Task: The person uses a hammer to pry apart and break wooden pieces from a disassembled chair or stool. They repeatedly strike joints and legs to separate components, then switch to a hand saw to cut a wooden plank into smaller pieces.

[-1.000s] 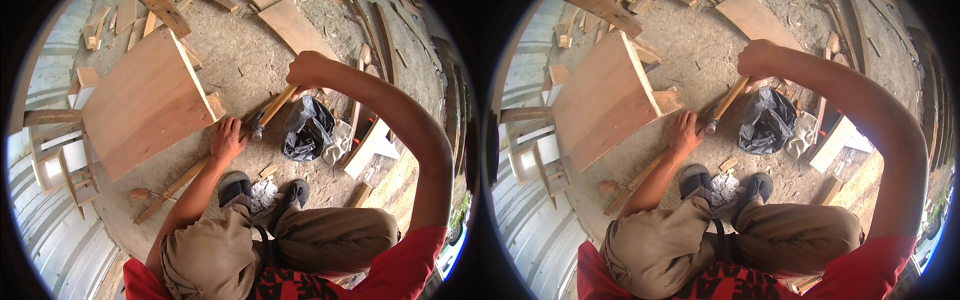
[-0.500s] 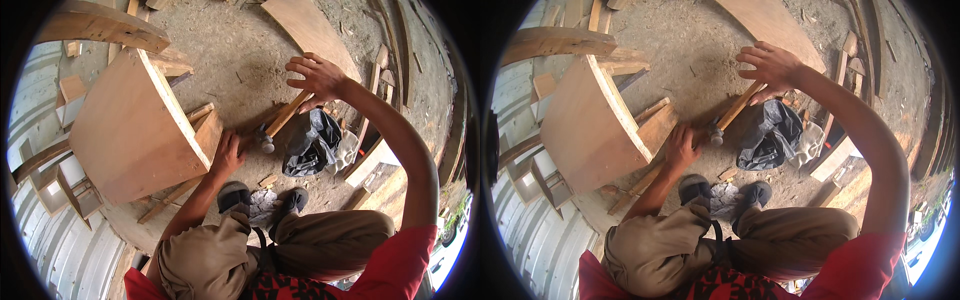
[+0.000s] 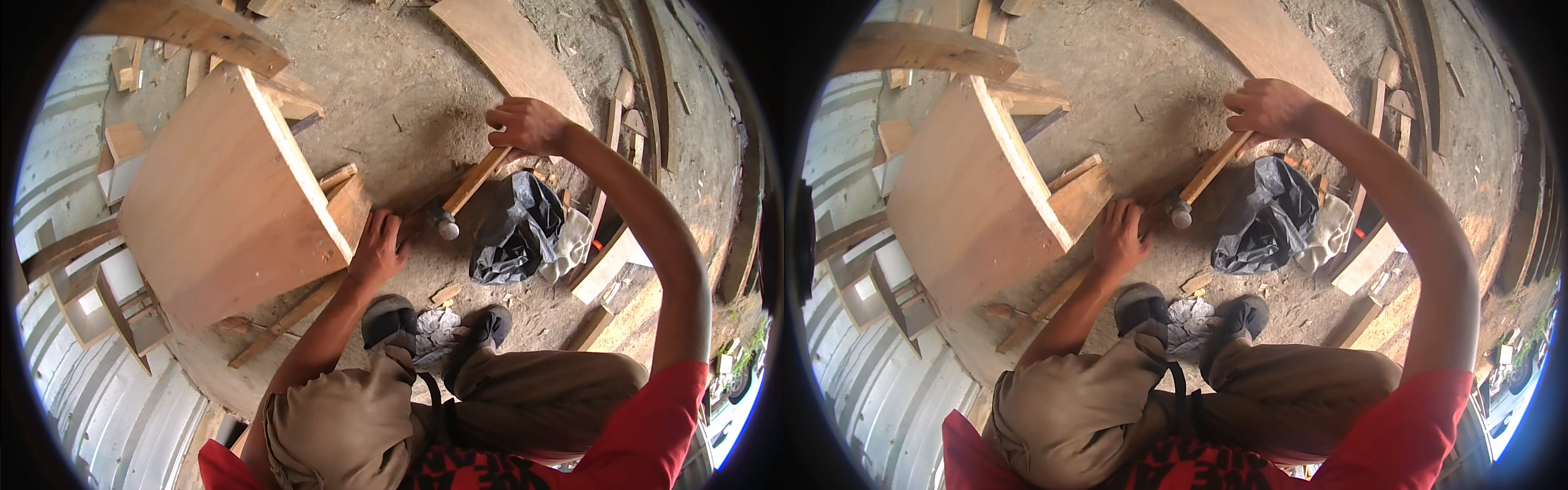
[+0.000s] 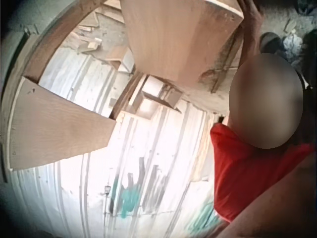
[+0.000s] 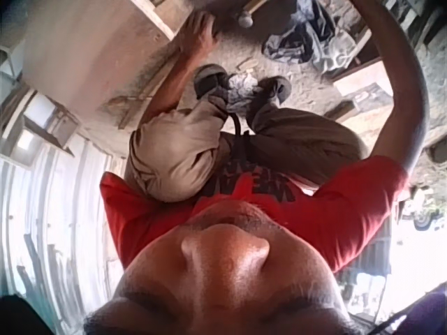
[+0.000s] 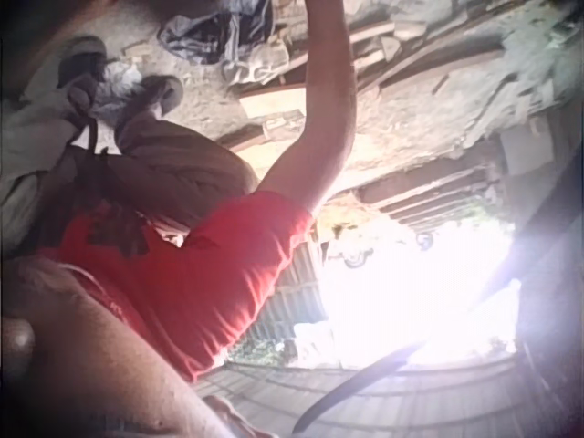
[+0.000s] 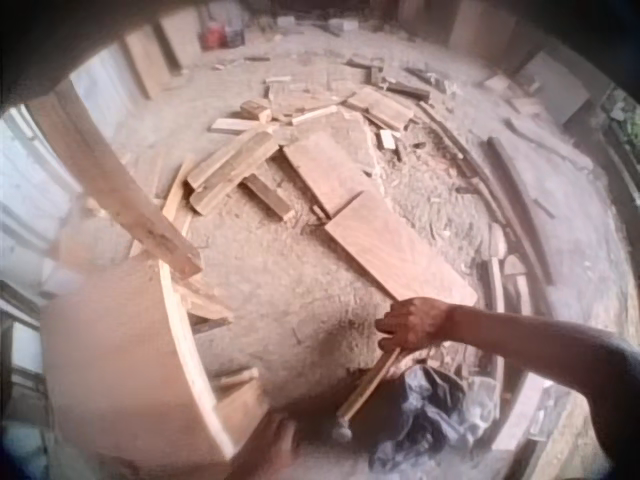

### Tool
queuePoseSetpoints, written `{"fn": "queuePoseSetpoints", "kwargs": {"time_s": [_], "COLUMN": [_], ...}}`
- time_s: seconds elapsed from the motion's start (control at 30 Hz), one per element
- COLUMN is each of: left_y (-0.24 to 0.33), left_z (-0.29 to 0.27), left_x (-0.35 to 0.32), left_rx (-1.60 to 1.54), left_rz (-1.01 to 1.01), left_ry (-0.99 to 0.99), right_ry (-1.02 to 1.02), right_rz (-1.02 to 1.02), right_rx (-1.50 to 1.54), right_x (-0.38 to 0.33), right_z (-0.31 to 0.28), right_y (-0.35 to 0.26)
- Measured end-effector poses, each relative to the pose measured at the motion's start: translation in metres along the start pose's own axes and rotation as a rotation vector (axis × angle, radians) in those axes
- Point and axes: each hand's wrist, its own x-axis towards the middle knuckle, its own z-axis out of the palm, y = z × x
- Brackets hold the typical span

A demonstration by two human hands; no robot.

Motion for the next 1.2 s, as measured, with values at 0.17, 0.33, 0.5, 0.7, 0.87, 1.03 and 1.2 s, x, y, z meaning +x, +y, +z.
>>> {"fn": "queuePoseSetpoints", "kwargs": {"time_s": [0.17,0.33,0.5,0.7,0.87,1.03,1.2], "left_y": [-0.003,-0.001,0.001,0.004,-0.001,-0.002,-0.004], "left_z": [0.004,-0.003,-0.004,-0.001,-0.003,0.000,-0.002], "left_x": [-0.002,0.000,0.001,0.001,0.000,0.002,0.003], "left_rx": [0.063,0.061,0.138,0.079,-0.027,-0.001,0.026], "left_rz": [-0.008,-0.012,0.011,-0.035,-0.021,-0.014,-0.025], "left_ry": [0.011,-0.009,-0.007,-0.049,-0.036,-0.039,-0.055], "right_ry": [-0.302,-0.420,-0.479,-0.383,-0.079,0.339,0.393], "right_rz": [0.124,0.208,0.224,0.199,0.045,-0.057,-0.073], "right_rx": [-0.030,-0.071,-0.105,-0.035,0.041,-0.062,-0.046], "right_x": [0.002,0.032,0.033,-0.009,-0.016,-0.022,-0.022], "right_z": [-0.059,-0.113,-0.110,-0.055,-0.012,0.037,0.045], "right_y": [-0.029,-0.073,-0.076,-0.034,-0.014,0.007,0.014]}}
